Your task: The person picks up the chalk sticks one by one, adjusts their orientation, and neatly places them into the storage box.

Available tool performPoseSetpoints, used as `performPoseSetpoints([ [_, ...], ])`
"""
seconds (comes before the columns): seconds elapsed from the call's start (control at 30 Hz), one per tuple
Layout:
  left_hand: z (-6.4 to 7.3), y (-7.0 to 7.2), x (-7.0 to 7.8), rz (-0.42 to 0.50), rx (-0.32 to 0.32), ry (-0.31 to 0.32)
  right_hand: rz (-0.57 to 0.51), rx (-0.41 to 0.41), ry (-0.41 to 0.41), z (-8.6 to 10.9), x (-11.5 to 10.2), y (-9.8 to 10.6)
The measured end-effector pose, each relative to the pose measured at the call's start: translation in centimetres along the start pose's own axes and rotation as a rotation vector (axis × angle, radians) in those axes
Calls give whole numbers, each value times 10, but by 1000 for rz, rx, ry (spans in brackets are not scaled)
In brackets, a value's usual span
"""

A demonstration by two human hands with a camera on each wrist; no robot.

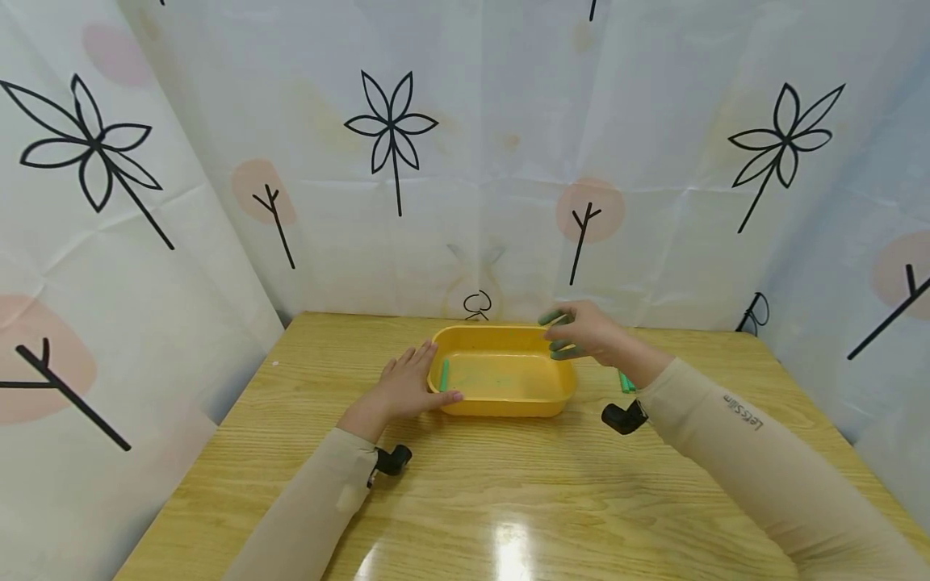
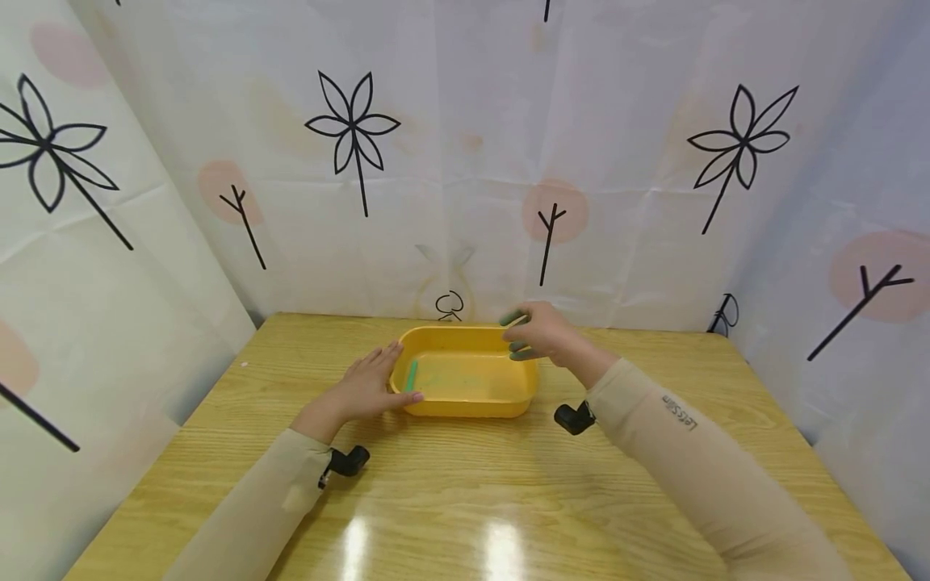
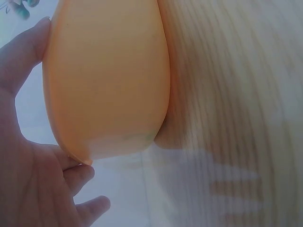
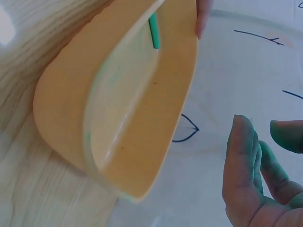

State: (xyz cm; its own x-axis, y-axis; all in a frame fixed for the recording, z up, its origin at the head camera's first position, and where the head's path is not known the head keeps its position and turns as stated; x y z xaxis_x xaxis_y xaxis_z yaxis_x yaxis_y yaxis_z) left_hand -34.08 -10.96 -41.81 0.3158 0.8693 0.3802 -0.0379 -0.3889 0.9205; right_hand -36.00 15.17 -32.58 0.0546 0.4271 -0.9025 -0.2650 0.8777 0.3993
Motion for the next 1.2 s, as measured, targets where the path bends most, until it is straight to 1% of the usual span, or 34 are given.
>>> performPoseSetpoints([
  [0.37,0,0,1,-3,2,-1,31,38,16,14,5,40],
  [0.6,2,2,3,0,1,1,39,50,2,21,11,58],
  [1.03,1,1,2,-1,-6,1,77,81,-21,34,33,88],
  [1.2,1,1,1,-2,-4,-3,123,102,-34,35,47,97],
])
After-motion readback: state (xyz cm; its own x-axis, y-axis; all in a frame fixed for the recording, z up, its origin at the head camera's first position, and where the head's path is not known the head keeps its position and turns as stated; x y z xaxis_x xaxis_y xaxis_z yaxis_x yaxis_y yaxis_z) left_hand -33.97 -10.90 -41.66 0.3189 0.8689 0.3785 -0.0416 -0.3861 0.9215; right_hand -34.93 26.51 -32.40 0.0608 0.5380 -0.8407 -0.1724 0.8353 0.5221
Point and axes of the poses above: each hand's wrist, its own z-axis away from the middle knuckle, its own y-axis out of the back of the hand, x = y × z, the point moved 8 cm from there along -z, towards the middle knuckle, and after that the axes turned 8 degrees about x, right-handed, at the moved point
